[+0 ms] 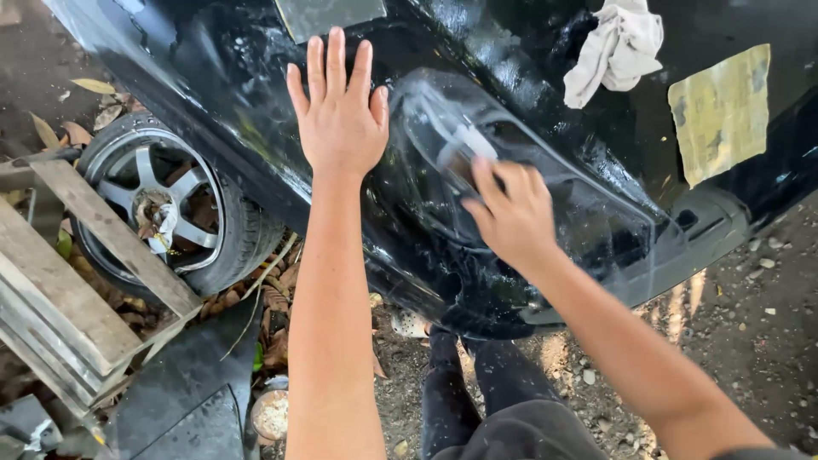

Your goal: The person sands a black car hood using a sanding block and a cloth. They repeatedly rub the surface in circular and back-and-forth motions, occasionally dipping the cloth into a bucket of water to clean the area.

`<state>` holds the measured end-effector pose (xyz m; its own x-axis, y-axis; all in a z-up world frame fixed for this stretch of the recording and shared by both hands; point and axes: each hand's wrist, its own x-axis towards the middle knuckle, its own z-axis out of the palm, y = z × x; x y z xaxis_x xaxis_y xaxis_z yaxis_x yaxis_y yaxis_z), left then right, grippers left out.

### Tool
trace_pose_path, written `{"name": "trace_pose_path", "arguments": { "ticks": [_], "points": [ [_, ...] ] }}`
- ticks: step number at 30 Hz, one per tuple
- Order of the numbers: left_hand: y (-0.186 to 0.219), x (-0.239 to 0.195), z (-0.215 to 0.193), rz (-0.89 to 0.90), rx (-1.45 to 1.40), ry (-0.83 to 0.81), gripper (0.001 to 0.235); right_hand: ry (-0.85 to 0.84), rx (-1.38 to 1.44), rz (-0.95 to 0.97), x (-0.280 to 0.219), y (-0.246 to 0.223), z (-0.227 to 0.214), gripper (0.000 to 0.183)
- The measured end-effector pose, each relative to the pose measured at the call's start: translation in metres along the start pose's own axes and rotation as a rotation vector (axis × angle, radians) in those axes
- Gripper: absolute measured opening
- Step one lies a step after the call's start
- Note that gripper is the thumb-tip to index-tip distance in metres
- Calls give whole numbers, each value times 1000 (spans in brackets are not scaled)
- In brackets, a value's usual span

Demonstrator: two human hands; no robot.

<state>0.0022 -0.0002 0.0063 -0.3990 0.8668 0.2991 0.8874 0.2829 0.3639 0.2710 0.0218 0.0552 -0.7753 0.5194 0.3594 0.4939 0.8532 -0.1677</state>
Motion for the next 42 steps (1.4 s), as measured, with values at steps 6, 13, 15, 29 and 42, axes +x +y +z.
{"name": "trace_pose_path", "arguments": {
  "ticks": [6,13,15,29,42],
  "points": [
    [2,-5,9,-12,44,-5,56,37,-36,52,23,-10,12,58],
    [2,1,1,-60,20,-61,55,-7,-10,44,-19,8,-4,61],
    [3,-2,3,-67,11,-78,56,-2,-17,68,-25,6,2,62],
    [10,-3,6,-82,59,-37,54,-2,-48,105,-7,0,0,59],
    [10,-4,5,-104,57,-57,55,-46,29,7,-14,23,-8,59]
  ]
}}
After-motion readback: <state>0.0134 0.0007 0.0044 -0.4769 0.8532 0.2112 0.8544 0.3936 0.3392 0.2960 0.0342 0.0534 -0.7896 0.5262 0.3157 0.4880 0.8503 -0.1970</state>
